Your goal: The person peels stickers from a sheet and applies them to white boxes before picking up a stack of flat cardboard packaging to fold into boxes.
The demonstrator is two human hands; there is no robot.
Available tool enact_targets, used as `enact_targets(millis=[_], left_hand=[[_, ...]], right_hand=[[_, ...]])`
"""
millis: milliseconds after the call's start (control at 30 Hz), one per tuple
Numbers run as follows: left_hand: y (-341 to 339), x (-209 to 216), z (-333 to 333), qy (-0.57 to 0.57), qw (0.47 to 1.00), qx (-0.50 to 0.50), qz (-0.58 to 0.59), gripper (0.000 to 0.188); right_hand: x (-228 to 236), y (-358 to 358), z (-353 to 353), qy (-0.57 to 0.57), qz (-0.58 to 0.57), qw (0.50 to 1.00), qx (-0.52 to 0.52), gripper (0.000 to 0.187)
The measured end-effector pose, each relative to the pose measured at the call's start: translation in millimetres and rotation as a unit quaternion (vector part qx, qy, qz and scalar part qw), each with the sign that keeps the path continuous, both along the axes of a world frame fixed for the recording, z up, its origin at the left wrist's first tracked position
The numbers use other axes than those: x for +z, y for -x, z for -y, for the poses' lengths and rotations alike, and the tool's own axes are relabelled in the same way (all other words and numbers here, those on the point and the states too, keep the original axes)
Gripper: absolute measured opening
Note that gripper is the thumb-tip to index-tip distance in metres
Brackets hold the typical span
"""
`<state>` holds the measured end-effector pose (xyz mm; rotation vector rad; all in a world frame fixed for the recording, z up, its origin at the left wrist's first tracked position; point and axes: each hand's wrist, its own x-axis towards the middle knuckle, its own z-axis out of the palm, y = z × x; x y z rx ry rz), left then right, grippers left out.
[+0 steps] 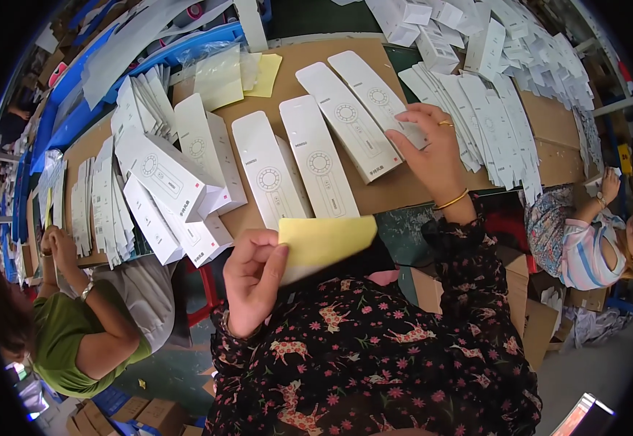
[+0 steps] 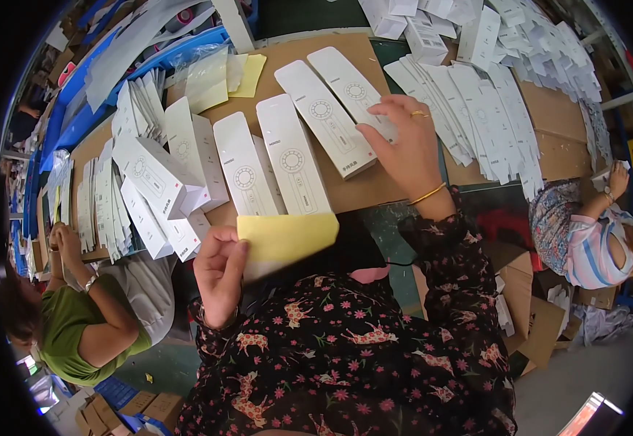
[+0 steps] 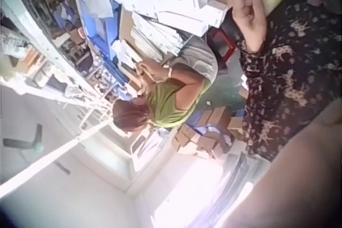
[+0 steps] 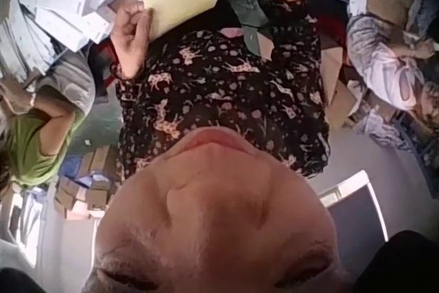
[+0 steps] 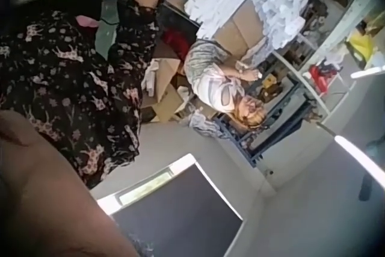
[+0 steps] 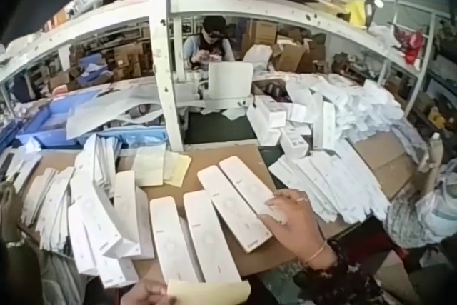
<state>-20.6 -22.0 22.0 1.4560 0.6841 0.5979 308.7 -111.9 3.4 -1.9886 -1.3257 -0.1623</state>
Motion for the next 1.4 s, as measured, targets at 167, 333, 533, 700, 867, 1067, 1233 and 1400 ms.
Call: enact_targets(millis=[167,333,533,700,867,1067,1233,1400], left_hand=[[-27.4,-13.8,7.5,0.018,0.974,-0.225,-0.014,0.011],[-50.9,-38.2,22.9,-0.024,0.962,-0.273,-0.005,0.009],[-39.5,-50.3,11.2,-0.147,0.977,-0.135,-0.077,0.01],[-22.1,-30.4,3.5,-0.009,0.989,-0.089,-0.121,0.01],[-22.5,-20.7,1.2,0.102,0.994,0.026,-0.037,0.013],[-39.1,-20.0,1.0,0.156,0.972,0.125,0.123,0.017],[-33.5,-17.3,2.3,0.191,0.954,0.135,0.19,0.021],[-24.2,-15.3,1.0,0.169,0.98,0.063,0.079,0.026]], right_hand=[[0.3,-4.6,-17.5,0.031,0.154,0.988,0.009,0.056],[-10.5,4.3,-20.9,0.1,0.147,0.983,0.053,0.068],[-4.6,48.5,5.4,0.145,0.092,0.984,0.038,0.068],[-0.1,76.2,25.2,0.139,0.093,0.986,0.009,0.059],[4.3,73.6,38.6,-0.01,0.016,0.996,0.084,0.056],[12.2,105.5,34.5,-0.083,-0.267,0.95,0.143,0.06],[-3.1,124.6,31.6,-0.13,-0.391,0.896,0.162,0.063],[-1.9,129.1,27.7,-0.145,-0.404,0.889,0.161,0.051]])
